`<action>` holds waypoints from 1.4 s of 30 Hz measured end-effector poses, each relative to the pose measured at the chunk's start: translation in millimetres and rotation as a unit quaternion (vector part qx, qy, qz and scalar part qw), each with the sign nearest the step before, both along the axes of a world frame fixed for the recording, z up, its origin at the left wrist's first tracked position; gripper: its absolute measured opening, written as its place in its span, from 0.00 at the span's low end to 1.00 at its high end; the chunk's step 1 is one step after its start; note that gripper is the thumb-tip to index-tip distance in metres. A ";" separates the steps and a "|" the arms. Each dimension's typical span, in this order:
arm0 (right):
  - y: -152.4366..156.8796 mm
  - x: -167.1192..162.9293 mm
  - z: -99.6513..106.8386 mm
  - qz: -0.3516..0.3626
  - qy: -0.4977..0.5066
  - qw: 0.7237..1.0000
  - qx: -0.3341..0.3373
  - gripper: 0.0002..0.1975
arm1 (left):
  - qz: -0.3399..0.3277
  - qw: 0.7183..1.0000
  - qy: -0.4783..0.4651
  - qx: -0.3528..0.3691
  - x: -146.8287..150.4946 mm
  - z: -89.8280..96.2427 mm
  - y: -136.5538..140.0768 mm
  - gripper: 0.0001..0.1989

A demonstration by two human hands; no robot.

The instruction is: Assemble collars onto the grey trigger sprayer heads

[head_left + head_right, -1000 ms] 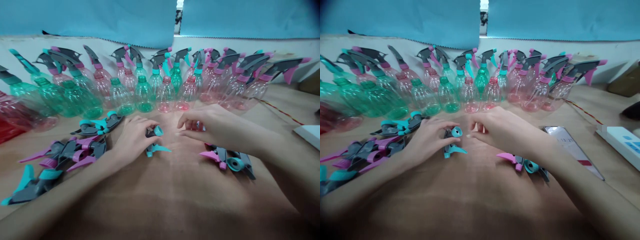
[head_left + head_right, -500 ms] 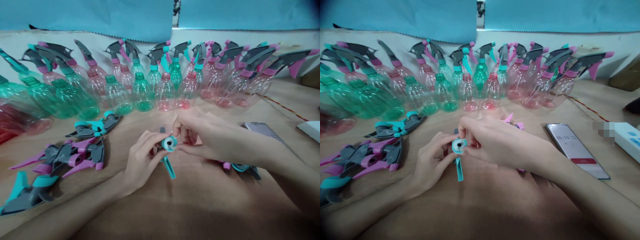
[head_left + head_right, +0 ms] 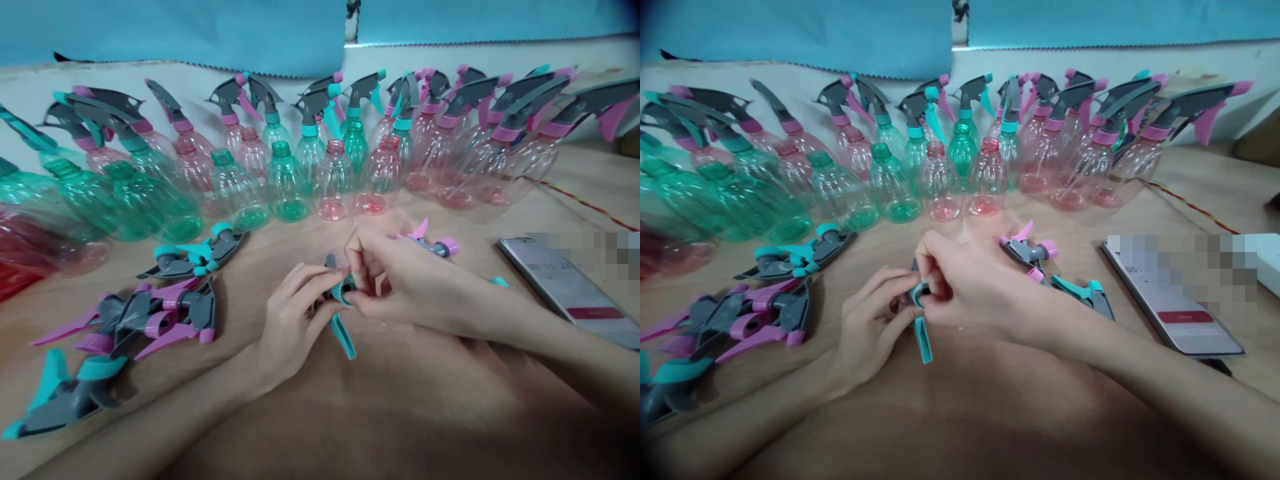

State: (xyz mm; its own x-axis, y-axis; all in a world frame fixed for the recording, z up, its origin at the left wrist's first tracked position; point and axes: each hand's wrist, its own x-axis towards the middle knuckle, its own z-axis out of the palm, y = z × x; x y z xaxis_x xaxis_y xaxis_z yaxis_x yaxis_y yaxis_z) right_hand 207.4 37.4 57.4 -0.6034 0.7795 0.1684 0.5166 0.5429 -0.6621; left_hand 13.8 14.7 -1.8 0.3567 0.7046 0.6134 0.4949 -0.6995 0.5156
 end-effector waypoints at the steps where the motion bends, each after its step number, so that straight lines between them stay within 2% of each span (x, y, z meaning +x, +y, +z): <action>1: -1.1 -1.1 -0.3 0.004 0.014 1.000 -0.019 0.10 | -0.002 1.000 0.005 0.007 -0.5 0.2 0.3 0.10; 4: -4.6 -3.7 0.0 0.016 0.051 0.997 -0.056 0.11 | -0.005 1.000 0.020 0.024 -1.8 0.9 0.9 0.10; 6: -7.2 -5.1 1.7 0.013 0.052 0.997 -0.055 0.12 | -0.002 0.999 0.026 0.027 -2.1 1.0 0.7 0.09; 12: -14.3 -9.8 5.4 -0.014 -0.003 1.000 0.024 0.12 | 0.010 0.999 0.035 0.031 -0.8 0.6 -0.2 0.08; 22: -12.6 -14.5 -4.0 -0.030 -0.016 0.996 0.081 0.12 | 0.025 0.996 0.060 0.059 -3.0 1.0 -1.1 0.09; 29: -11.5 -15.3 -2.6 -0.018 -0.014 0.999 0.047 0.10 | 0.025 0.994 0.078 0.073 -4.3 1.4 0.9 0.08; 33: -8.6 -14.0 -1.4 0.005 -0.016 0.998 0.068 0.10 | 0.020 0.993 0.087 0.076 -5.1 2.4 1.4 0.07; 42: -14.2 -15.0 -1.3 -0.022 -0.056 0.996 0.065 0.09 | 0.022 0.990 0.097 0.102 -2.6 3.6 0.7 0.05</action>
State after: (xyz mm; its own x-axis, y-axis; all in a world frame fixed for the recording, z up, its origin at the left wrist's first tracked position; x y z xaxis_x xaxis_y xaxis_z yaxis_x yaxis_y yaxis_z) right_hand 192.4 23.2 56.1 -0.5894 0.7819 0.2031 0.6085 0.5951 -0.5250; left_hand 11.1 15.4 1.8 0.4536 0.5898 0.6682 0.6019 -0.7556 0.2583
